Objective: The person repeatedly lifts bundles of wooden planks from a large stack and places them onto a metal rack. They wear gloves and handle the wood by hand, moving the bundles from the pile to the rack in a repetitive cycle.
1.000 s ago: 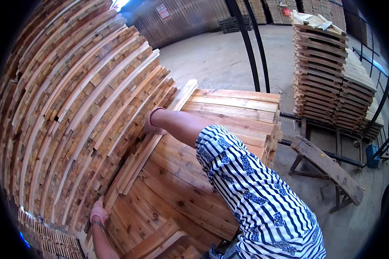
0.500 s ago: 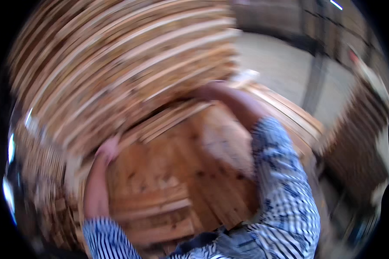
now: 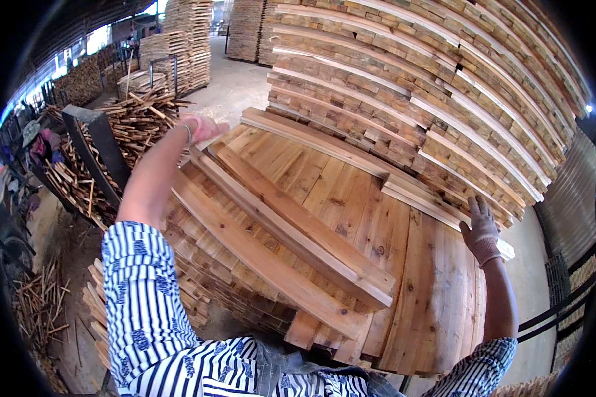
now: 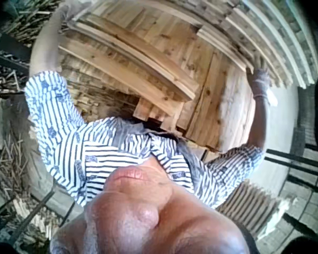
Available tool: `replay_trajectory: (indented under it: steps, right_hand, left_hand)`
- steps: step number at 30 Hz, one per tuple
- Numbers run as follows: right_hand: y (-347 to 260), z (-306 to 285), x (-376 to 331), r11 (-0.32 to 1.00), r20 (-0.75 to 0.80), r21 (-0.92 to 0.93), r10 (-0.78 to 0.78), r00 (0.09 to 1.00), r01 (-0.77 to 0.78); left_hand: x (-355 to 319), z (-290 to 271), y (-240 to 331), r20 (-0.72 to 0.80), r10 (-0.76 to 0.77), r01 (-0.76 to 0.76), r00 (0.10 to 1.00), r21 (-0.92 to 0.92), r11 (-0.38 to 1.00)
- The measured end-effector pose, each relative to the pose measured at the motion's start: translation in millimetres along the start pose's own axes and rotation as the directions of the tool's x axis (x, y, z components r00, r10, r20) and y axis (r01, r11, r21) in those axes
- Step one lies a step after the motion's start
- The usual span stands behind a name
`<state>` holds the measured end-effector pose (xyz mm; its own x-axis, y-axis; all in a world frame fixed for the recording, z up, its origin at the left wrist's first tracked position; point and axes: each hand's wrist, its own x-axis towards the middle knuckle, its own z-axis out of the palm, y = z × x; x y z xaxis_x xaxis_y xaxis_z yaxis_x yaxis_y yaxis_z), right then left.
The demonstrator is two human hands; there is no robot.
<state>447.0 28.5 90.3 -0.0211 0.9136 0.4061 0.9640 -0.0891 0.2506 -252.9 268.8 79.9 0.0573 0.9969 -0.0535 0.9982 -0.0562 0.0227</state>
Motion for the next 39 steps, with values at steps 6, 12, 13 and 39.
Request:
replay_trajectory:
  steps: [6,12,13,39]
  right_hand:
    - [-101.4,-40.9,-15.6,0.862,-0.140,0.386,-0.299,0.944,0.330]
    - [-252.7,-110.1,-37.5,0.490,0.075,0.813,-0.624,0.778,0.315]
    - [-274.2,-114.5,-32.3,0.588,0.114,0.705,-0.645,0.756,0.396]
    - [-350.7,-142.3,16.5,0.591,0.260,0.774,-0.625,0.736,0.228]
  left_hand:
    - [48.6,31.9,24.3,0.165,0.256,-0.283,0.953,0.168,0.944]
    - [13.1,14.3,27.7,0.206,0.068,-0.087,0.976,0.086,0.992]
    - [20.1,18.6,34.4,0.216,0.095,-0.118,0.972,0.094,0.989]
    - [-302.9,120.3,119.4,-0.913,0.315,-0.859,0.257,-0.067,0.507]
